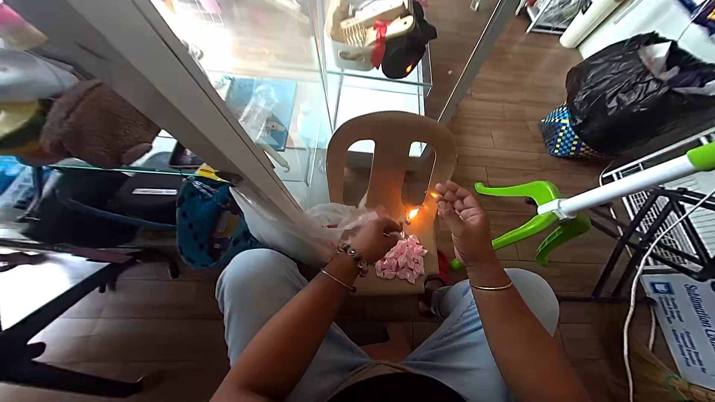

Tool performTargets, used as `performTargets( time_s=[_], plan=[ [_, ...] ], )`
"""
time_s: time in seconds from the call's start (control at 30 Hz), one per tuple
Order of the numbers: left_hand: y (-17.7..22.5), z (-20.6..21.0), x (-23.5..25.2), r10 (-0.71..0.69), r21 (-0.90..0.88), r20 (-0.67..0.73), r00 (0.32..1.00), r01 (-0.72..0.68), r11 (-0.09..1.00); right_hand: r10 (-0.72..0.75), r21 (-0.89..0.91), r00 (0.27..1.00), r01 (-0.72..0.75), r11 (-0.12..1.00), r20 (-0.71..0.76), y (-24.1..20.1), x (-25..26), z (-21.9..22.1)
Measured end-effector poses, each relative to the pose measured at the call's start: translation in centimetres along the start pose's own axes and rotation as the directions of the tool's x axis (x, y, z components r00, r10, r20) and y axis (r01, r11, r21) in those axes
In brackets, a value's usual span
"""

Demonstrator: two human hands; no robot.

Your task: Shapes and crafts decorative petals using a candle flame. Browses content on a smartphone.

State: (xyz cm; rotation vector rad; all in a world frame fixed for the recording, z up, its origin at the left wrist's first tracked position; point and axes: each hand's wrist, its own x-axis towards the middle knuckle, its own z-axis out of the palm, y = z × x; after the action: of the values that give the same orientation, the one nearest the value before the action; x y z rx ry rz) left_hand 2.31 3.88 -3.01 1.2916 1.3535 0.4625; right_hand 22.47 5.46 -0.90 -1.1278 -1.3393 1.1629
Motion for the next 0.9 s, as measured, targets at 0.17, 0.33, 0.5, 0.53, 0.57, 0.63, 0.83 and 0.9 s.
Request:
performTargets(
  time_s=[0.17, 0.33, 0.5, 0.53, 0.57, 0.63, 0.83, 0.9],
  plan=[
    [-2.4, 3.6, 2.3, -0.120, 0.381, 0.204, 0.972, 0.034, 0.924, 0.042, -0.041, 0.999, -0.041, 0.998, 0.014, 0.0, 0.2, 0.0],
    [-3.4, 3.9, 3.1, -0.136, 0.428, 0.094, 0.986, 0.083, 0.900, 0.026, -0.060, 1.000, -0.025, 0.998, 0.012, -0.2, 0.2, -0.1],
    [-4.0, 1.1, 2.9, -0.113, 0.375, -0.037, 0.993, 0.118, 0.919, 0.027, -0.060, 1.000, -0.026, 0.998, 0.014, -0.3, 0.0, -0.3],
    [-4.3, 0.4, 2.7, -0.096, 0.385, -0.061, 0.993, 0.112, 0.916, 0.031, -0.065, 1.000, -0.030, 0.997, 0.007, -0.3, 0.0, -0.4],
    [-4.7, -0.1, 2.8, -0.085, 0.421, -0.088, 0.993, 0.114, 0.900, 0.035, -0.078, 0.999, -0.036, 0.996, -0.005, -0.3, 0.0, -0.4],
    [-5.7, -0.7, 2.8, -0.112, 0.505, -0.115, 0.987, 0.155, 0.849, 0.046, -0.112, 0.999, -0.048, 0.993, -0.020, -0.3, 0.1, -0.5],
    [-9.0, 0.0, 2.0, -0.187, 0.629, -0.218, 0.958, 0.284, 0.723, 0.050, -0.158, 0.999, -0.050, 0.986, -0.003, -0.4, 0.2, 0.0],
    [-9.9, -0.1, 2.1, -0.138, 0.663, -0.220, 0.966, 0.252, 0.706, 0.059, -0.171, 0.998, -0.057, 0.984, 0.003, -0.5, 0.4, 0.4]
  ],
)
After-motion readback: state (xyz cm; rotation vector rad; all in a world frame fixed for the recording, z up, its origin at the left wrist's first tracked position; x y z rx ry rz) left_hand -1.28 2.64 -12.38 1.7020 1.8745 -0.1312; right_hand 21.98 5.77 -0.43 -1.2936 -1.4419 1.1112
